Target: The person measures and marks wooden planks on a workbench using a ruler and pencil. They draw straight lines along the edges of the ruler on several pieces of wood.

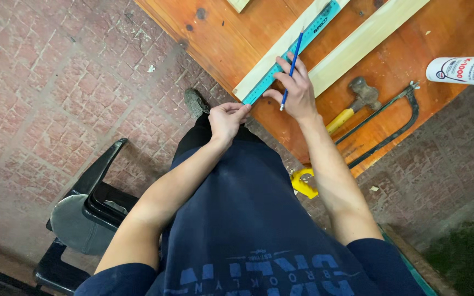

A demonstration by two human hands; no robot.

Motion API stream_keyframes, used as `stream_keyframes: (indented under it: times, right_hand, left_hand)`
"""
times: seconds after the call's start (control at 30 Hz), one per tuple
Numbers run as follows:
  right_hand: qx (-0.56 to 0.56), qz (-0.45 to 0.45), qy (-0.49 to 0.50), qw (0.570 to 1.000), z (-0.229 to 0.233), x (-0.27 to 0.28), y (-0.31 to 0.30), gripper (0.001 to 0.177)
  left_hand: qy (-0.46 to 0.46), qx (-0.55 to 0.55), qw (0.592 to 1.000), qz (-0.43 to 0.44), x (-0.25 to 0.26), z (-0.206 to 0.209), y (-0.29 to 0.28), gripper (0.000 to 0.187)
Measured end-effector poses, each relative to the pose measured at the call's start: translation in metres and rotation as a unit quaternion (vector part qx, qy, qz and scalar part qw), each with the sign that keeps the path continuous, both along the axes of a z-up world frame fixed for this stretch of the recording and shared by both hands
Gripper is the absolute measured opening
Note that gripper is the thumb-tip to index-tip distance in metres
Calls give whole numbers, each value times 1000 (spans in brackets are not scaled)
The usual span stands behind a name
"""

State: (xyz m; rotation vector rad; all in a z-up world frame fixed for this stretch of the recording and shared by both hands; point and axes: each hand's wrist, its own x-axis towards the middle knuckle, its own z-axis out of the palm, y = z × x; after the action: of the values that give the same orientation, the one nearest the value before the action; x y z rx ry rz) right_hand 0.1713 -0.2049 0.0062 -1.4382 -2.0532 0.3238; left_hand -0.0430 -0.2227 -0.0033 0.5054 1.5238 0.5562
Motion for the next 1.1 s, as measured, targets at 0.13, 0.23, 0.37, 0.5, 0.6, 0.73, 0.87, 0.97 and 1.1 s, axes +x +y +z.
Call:
stream_keyframes:
  times: [0.13,0.23,0.37,0.5,0.6,0.73,0.87,0.97,1.1]
  right_hand:
    - [38,55,-35,997,6,11,11,37]
    - [81,63,-94,990,8,15,19,24]
    - [103,82,-100,986,12,18,27,22]
    - [75,82,-93,989,3,22,26,18]
    - [87,85,-81,989,1,28,29,21]
    - [81,85,-79,990,7,28,33,20]
    - [74,83,-70,991,3,30,35,21]
    - [66,82,-65,992,4,32,36,21]
    - [107,99,-92,985,7,34,38,21]
  left_hand:
    - [224,182,945,-151,-12,-2,-5,37]
    - [285,511,780,-222,-16,-3,-1,27]
    - [332,619,664,-258,-14,-8,11,29]
    - [347,633,640,-264,-12,-6,16,20]
    - [360,645,626,-249,-7,-14,16,22]
    - [358,642,632,-247,-6,-14,16,23]
    - [355,642,636,-238,-7,-14,15,26]
    - [353,640,642,-232,-8,-14,13,24]
    - [361,646,631,-233,-8,-16,12,26]
